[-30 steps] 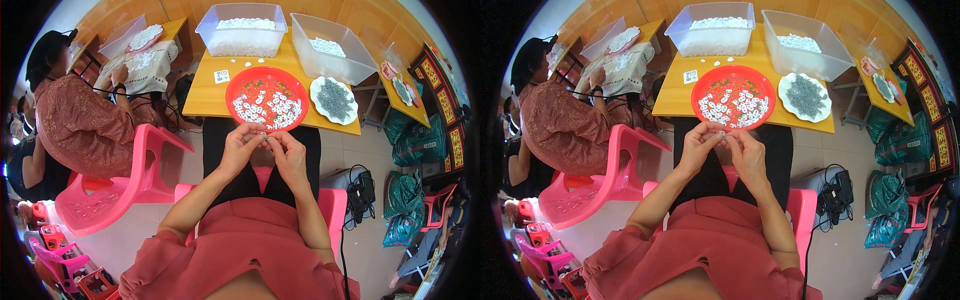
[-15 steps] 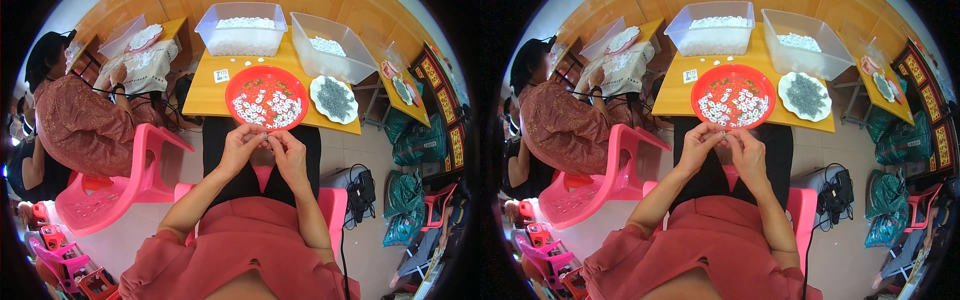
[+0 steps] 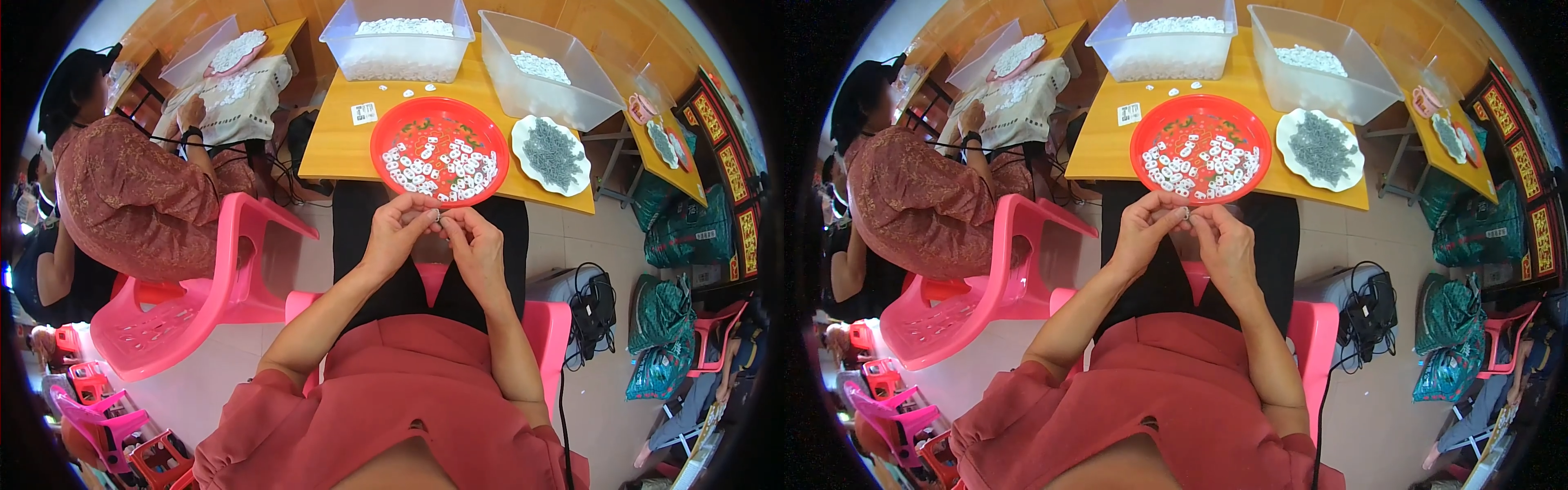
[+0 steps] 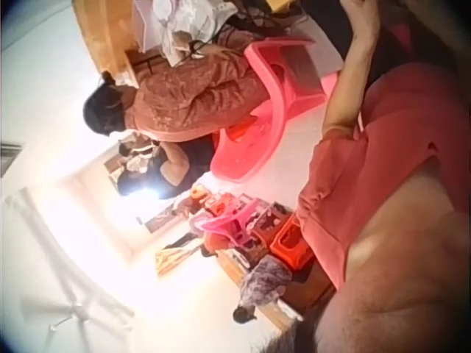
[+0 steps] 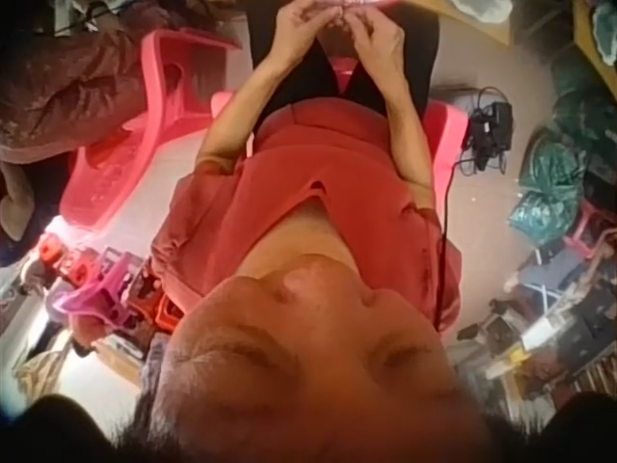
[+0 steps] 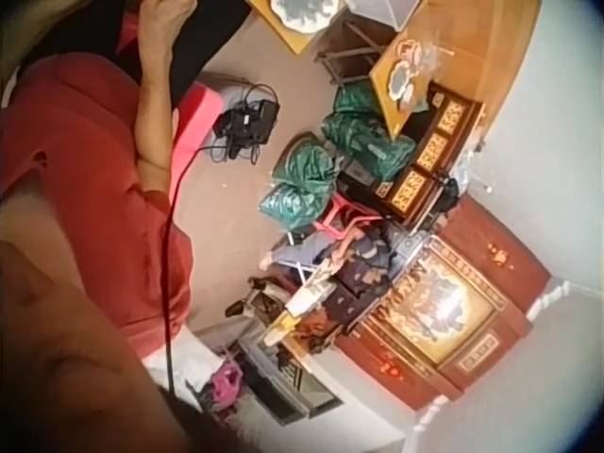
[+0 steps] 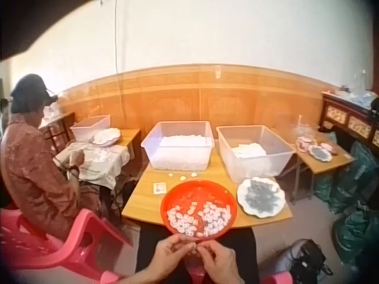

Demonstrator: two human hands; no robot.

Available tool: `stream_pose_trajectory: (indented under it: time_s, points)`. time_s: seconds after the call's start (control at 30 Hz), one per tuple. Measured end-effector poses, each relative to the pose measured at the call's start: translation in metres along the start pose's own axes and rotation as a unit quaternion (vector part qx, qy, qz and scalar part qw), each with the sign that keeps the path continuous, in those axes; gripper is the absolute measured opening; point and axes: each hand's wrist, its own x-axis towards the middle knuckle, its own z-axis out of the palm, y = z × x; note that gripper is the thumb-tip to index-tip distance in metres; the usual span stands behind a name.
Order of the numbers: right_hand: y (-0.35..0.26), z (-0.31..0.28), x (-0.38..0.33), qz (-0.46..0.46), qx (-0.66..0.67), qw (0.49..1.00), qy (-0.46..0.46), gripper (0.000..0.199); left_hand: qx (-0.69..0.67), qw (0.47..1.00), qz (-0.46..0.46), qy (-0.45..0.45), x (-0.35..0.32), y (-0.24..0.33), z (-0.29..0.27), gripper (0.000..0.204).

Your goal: Manually assembling small white plastic components with grey pins/fasteners at a workstation.

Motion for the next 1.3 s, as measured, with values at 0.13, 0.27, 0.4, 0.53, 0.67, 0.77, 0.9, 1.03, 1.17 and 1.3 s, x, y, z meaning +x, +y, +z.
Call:
stream_pose_trajectory:
  time_s: [0.13,0.27,0.4,0.53,0.67,0.77,0.9,1.03,1.17,1.3]
  points:
    - [0.025,0.005,-0.003,0.013,-0.032,0.999,-0.023,0.013,0.013,0.999,-0.018,-0.024,-0.001,-0.007,0.0,0.017]
    - [0.033,0.009,-0.005,-0.001,-0.05,0.999,-0.018,0.013,0.01,0.999,-0.029,-0.028,0.001,-0.014,-0.004,0.016]
    - [0.025,0.007,-0.004,0.004,-0.035,0.999,-0.017,0.012,-0.003,0.999,-0.029,-0.021,0.0,-0.007,-0.001,0.017]
    - [0.016,0.003,-0.003,-0.007,-0.033,0.999,0.009,0.014,-0.001,0.999,-0.04,-0.011,0.0,-0.001,0.003,0.019]
    - [0.008,0.001,-0.003,-0.008,-0.005,0.999,0.042,0.011,0.0,1.0,-0.023,0.004,0.002,0.001,0.0,0.022]
    - [0.006,-0.001,-0.002,0.014,0.021,0.999,0.047,0.012,0.004,1.0,-0.022,0.003,0.002,0.005,-0.002,0.023]
    - [0.005,-0.001,-0.003,0.011,0.038,0.998,0.041,0.012,-0.009,1.0,-0.022,-0.005,0.001,0.003,0.0,0.024]
    - [0.002,-0.002,-0.004,0.015,0.056,0.998,0.032,0.013,0.003,1.0,-0.022,-0.012,-0.001,0.005,0.002,0.026]
    - [0.009,-0.004,-0.003,0.023,0.081,0.996,0.032,0.014,0.0,1.0,-0.016,-0.017,-0.002,0.005,0.005,0.027]
    - [0.009,-0.004,-0.002,0.03,0.09,0.995,0.027,0.014,-0.011,1.0,-0.015,-0.02,-0.002,0.006,0.006,0.027]
